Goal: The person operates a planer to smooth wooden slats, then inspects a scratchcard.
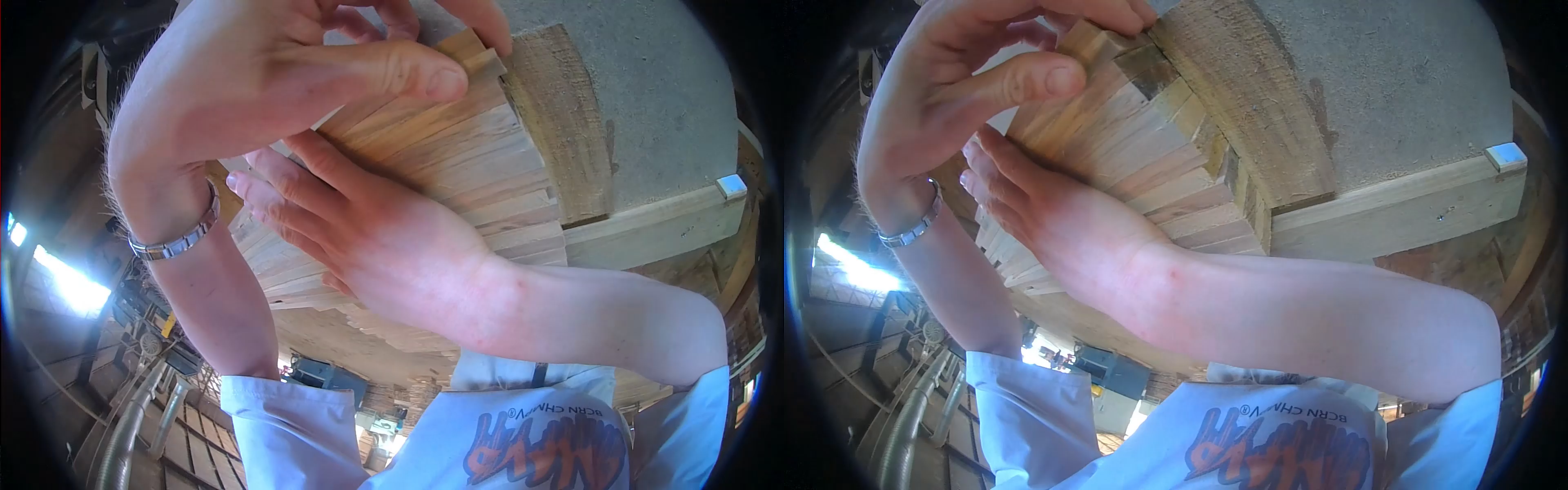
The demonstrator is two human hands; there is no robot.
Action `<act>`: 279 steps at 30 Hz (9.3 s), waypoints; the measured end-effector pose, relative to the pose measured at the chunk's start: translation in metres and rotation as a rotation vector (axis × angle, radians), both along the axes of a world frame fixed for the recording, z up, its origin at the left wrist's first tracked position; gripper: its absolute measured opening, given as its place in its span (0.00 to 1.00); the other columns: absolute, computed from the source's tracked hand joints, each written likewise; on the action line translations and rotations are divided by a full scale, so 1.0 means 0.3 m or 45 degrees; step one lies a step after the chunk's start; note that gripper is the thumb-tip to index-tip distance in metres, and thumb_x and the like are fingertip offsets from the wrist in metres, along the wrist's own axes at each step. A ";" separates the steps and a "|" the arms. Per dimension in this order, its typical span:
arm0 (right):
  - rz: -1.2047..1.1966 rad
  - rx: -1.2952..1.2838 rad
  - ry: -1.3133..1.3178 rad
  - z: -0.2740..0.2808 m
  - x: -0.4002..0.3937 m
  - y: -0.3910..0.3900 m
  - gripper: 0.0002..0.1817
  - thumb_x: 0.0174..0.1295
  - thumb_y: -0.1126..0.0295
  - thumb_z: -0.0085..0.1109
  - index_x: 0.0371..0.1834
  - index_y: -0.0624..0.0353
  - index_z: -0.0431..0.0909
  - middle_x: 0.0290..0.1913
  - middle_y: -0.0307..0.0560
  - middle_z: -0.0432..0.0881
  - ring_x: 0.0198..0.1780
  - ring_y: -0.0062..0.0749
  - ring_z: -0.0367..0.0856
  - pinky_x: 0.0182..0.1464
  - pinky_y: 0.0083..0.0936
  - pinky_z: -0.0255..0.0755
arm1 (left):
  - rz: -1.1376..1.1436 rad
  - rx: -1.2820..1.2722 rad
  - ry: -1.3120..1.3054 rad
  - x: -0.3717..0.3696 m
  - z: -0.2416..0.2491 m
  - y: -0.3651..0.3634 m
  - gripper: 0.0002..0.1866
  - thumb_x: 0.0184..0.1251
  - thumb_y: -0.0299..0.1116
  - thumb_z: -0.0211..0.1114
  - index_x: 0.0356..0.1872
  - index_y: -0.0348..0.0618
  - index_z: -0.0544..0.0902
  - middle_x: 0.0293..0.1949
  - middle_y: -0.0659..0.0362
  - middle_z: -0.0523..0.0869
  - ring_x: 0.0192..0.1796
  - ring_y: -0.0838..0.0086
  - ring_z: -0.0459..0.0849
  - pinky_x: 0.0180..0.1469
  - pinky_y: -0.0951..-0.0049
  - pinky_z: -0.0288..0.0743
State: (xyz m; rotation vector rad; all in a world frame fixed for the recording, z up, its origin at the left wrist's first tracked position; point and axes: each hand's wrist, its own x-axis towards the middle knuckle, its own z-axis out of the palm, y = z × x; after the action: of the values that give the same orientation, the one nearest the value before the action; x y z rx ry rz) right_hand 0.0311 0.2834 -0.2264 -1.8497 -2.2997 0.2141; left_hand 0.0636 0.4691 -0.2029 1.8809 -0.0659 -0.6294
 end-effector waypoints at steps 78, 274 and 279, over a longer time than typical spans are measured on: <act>0.148 -0.407 -0.047 0.214 0.011 -0.015 0.87 0.17 0.36 0.88 0.85 0.65 0.47 0.86 0.68 0.39 0.87 0.63 0.33 0.82 0.70 0.28 | 0.710 1.455 -0.022 -1.128 0.134 -0.196 0.70 0.25 0.37 0.84 0.80 0.36 0.57 0.76 0.48 0.64 0.80 0.53 0.61 0.81 0.44 0.51; -2.297 0.979 2.454 -0.117 0.981 -3.493 0.38 0.64 0.41 0.57 0.67 0.61 0.78 0.64 0.51 0.81 0.70 0.32 0.73 0.72 0.35 0.64 | -0.296 0.311 -0.994 1.087 0.203 -3.186 0.29 0.62 0.33 0.74 0.64 0.40 0.78 0.65 0.51 0.79 0.73 0.51 0.71 0.74 0.51 0.65; -2.279 1.013 2.547 0.022 1.077 -3.496 0.38 0.68 0.40 0.52 0.70 0.60 0.76 0.61 0.48 0.84 0.63 0.33 0.81 0.68 0.32 0.71 | -0.123 0.315 -0.949 1.035 0.212 -3.267 0.28 0.65 0.35 0.74 0.64 0.38 0.78 0.60 0.50 0.83 0.65 0.53 0.77 0.69 0.53 0.70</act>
State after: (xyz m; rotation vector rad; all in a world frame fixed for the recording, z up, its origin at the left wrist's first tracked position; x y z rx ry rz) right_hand 0.3543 -0.7655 -0.2197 -1.1175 0.6584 0.3814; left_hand 0.3743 -0.5108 -0.1394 2.2743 -0.5848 0.0357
